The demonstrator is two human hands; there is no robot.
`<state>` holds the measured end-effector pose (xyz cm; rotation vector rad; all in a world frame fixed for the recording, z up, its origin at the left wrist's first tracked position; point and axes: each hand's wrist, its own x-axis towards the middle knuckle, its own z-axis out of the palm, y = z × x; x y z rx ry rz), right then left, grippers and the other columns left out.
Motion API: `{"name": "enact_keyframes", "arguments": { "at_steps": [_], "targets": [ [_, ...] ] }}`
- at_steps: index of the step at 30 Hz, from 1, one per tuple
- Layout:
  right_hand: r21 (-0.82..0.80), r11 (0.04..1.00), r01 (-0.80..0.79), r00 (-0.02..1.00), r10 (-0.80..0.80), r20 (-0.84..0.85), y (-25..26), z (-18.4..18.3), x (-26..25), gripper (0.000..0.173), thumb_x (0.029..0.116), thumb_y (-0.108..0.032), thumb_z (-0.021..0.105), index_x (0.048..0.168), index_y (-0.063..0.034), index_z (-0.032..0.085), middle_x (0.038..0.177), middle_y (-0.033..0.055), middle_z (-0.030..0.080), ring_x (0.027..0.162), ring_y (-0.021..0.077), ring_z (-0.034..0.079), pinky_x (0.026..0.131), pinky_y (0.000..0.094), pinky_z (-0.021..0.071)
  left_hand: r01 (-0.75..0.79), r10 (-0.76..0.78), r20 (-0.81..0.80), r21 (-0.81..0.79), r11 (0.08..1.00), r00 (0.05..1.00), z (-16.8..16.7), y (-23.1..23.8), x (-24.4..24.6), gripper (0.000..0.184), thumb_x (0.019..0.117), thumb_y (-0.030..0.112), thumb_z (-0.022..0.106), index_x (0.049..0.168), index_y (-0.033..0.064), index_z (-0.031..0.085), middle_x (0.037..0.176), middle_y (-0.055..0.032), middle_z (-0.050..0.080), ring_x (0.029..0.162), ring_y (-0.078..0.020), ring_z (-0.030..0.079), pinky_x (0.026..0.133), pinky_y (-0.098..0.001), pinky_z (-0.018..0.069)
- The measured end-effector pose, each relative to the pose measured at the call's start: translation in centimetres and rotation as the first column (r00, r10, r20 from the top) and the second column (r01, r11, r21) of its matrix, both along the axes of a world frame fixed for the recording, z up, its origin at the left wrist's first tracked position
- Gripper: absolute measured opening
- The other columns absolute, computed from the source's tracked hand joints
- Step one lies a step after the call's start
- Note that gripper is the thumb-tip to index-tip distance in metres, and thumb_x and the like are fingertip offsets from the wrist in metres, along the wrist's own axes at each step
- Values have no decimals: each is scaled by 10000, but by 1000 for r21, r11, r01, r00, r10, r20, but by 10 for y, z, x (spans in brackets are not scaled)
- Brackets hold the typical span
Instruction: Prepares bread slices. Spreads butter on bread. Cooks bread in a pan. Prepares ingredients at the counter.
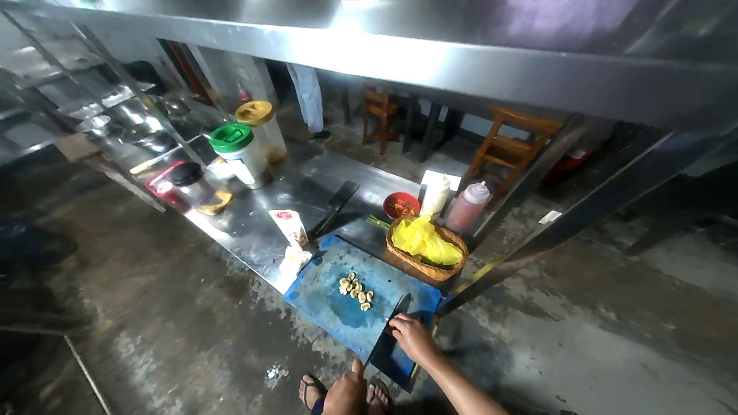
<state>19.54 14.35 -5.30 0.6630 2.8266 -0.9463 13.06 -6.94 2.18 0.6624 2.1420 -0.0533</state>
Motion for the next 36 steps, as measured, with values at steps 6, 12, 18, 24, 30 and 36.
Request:
{"name": "enact_keyframes", "arguments": {
  "at_steps": [6,12,18,24,30,36],
  "targets": [
    [44,999,-29,999,31,-43,4,-3,1,246,970,-51,539,1101,-78,746,1188,79,710,1132,216,676,1012,395,543,24,-24,36,-12,1000,999,41,22,-11,448,1075,304,459,1494,155,412,1200,-193,702,1109,-411,696,902,-618,567],
    [31,999,-16,994,19,-105,5,-8,5,238,980,-84,559,1114,-87,756,1204,67,723,1172,201,667,1047,382,523,-20,19,24,14,1000,1000,17,-2,6,494,1074,343,473,1515,126,424,1169,-228,709,1104,-443,691,914,-626,560],
    [20,1000,-13,996,15,-91,5,-8,5,238,972,-71,556,1110,-71,750,1192,87,718,1139,219,680,1019,392,541,21,-20,28,-10,1000,999,27,26,-7,446,1094,312,429,1509,152,396,1226,-201,693,1124,-415,692,908,-622,563],
    [61,997,42,984,-31,-174,2,-15,8,194,953,-69,594,1052,-77,761,1133,82,730,1085,208,698,976,376,566,-21,21,72,-7,1000,997,43,6,7,477,1069,314,489,1500,122,422,1187,-210,705,1125,-426,685,920,-613,558],
    [28,1000,8,990,-4,-142,5,-14,11,235,980,-80,567,1115,-70,760,1192,93,723,1138,208,684,1023,367,541,4,-3,16,-36,999,1000,9,23,2,443,1099,311,408,1517,166,381,1230,-202,690,1121,-421,693,895,-613,571],
    [67,996,64,978,-49,-201,1,-18,12,186,974,-74,576,1013,-79,758,1112,68,729,1064,188,700,963,362,574,21,-20,81,-13,1000,996,42,11,3,478,1067,295,481,1508,124,410,1192,-205,703,1123,-422,686,925,-619,554]
  ]
}}
